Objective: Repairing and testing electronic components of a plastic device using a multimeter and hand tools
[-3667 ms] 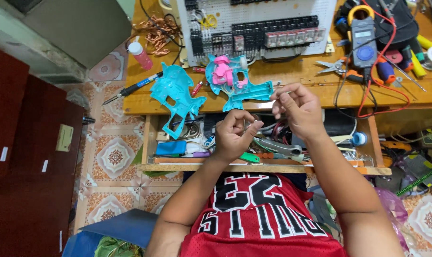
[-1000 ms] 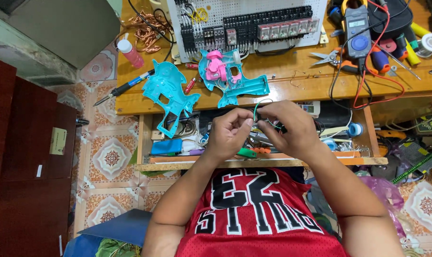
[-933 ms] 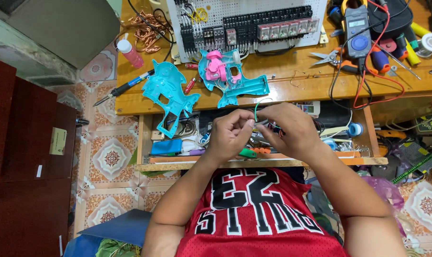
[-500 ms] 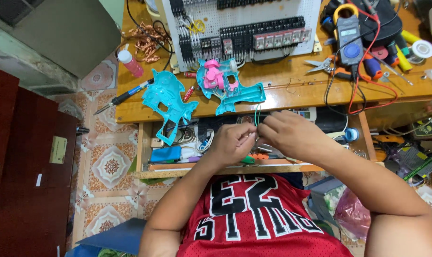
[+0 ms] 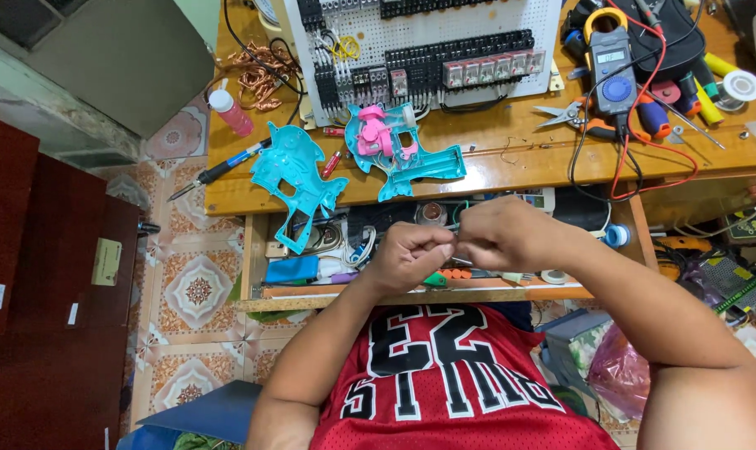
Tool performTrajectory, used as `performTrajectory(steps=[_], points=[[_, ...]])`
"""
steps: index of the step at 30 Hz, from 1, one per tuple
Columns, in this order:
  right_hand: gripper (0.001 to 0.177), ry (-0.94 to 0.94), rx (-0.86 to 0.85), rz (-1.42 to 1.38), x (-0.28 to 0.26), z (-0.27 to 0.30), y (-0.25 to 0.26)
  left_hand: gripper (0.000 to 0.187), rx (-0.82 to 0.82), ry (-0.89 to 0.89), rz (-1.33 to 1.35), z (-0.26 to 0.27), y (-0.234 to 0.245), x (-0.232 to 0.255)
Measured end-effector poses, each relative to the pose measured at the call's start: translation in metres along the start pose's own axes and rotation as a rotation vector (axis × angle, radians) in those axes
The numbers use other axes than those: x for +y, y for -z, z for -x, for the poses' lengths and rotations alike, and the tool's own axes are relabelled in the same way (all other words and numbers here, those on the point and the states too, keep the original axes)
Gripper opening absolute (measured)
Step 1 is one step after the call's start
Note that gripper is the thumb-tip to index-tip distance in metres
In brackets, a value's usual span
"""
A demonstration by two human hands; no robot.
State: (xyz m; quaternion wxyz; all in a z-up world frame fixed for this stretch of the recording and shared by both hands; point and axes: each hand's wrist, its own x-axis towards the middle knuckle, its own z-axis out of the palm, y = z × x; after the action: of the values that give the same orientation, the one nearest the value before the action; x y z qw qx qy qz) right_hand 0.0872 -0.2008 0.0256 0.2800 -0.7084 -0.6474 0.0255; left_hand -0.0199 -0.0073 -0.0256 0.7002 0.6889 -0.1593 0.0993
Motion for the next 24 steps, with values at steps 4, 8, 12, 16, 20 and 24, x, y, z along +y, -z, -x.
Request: performTrajectory(steps=[4, 8, 12, 16, 20, 24], points=[[0.026, -0.075, 0.153, -0.588, -0.009, -0.009, -0.001, 0.011, -0.042, -0.075, 0.252, -0.002, 0.0, 0.004], [0.03, -0.092, 0.306, -1.034, -0.018, -0.014, -0.02, 0.009, -0.065, -0.105, 0.456, -0.015, -0.003, 0.03], [0.032, -0.08, 0.428, -1.301, -0.019, -0.012, -0.045, 0.009, -0.071, -0.102, 0.524, -0.02, -0.002, 0.041], [0.031, -0.111, 0.538, -1.455, -0.027, -0.012, -0.054, 0.01, -0.08, -0.151, 0.529, -0.021, 0.0, 0.041], [0.032, -0.108, 0.589, -1.52, -0.026, -0.008, -0.064, 0.01, -0.097, -0.161, 0.569, -0.019, -0.002, 0.036], [0.032, -0.114, 0.641, -1.592, -0.027, -0.003, -0.072, 0.011, -0.083, -0.148, 0.63, -0.015, -0.009, 0.022]])
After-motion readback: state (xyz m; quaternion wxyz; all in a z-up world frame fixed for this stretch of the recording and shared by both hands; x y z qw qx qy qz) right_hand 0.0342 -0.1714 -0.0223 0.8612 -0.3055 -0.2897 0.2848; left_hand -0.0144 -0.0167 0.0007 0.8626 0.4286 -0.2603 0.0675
